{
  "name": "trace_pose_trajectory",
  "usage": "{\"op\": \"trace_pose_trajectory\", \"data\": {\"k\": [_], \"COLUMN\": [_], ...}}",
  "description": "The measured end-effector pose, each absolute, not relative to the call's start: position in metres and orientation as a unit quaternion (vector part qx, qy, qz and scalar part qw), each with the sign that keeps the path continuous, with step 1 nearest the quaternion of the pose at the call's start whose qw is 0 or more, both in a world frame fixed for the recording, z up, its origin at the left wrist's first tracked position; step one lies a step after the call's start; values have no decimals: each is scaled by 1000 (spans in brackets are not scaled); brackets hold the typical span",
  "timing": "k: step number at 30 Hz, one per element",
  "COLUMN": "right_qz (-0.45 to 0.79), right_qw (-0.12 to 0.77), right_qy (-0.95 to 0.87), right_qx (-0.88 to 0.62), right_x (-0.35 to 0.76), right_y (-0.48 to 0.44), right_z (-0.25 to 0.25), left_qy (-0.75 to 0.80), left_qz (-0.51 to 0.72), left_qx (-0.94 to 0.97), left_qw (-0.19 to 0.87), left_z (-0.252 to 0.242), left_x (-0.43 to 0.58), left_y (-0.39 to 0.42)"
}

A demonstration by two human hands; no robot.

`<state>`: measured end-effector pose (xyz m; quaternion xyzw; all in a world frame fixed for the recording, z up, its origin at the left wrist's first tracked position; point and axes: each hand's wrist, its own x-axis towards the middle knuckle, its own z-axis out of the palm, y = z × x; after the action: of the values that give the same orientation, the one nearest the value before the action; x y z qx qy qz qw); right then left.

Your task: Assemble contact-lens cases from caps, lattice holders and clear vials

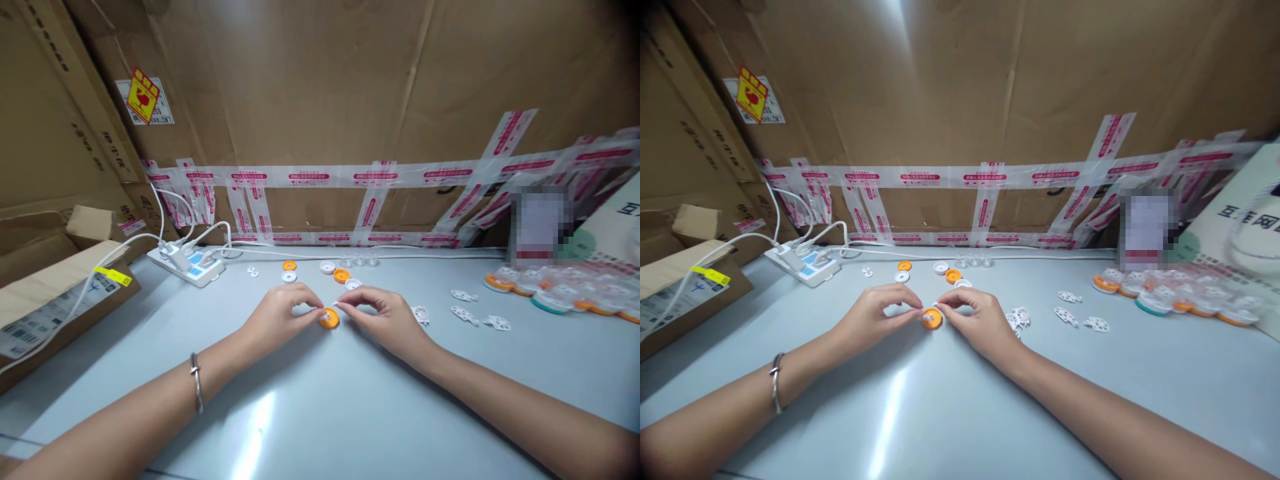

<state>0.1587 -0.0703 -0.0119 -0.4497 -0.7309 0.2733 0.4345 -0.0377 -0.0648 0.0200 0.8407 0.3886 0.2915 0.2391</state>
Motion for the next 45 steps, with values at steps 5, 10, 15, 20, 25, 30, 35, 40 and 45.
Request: {"op": "trace_pose_trajectory", "data": {"k": [5, 10, 15, 20, 25, 30, 35, 40, 45], "right_qz": [144, 58, 17, -23, -34, -19, 10, 44, 92], "right_qw": [368, 352, 324, 297, 288, 281, 283, 287, 312], "right_qy": [-834, -874, -892, -906, -913, -914, -910, -901, -884], "right_qx": [-384, -331, -314, -301, -287, -291, -302, -323, -336], "right_x": [168, 167, 166, 166, 167, 168, 167, 165, 163], "right_y": [-60, -60, -61, -61, -62, -62, -62, -66, -67], "right_z": [-23, -27, -27, -25, -24, -24, -24, -21, -20], "left_qy": [364, 336, 343, 348, 356, 355, 352, 349, 386], "left_qz": [201, 178, 164, 160, 152, 151, 161, 178, 221], "left_qx": [898, 917, 918, 918, 916, 917, 917, 913, 881], "left_qw": [143, 120, 109, 105, 105, 100, 99, 113, 162], "left_z": [14, 5, 3, 3, 4, 3, 2, 1, 0], "left_x": [-46, -44, -43, -44, -44, -44, -45, -43, -39], "left_y": [-59, -58, -58, -59, -59, -59, -59, -59, -60]}}
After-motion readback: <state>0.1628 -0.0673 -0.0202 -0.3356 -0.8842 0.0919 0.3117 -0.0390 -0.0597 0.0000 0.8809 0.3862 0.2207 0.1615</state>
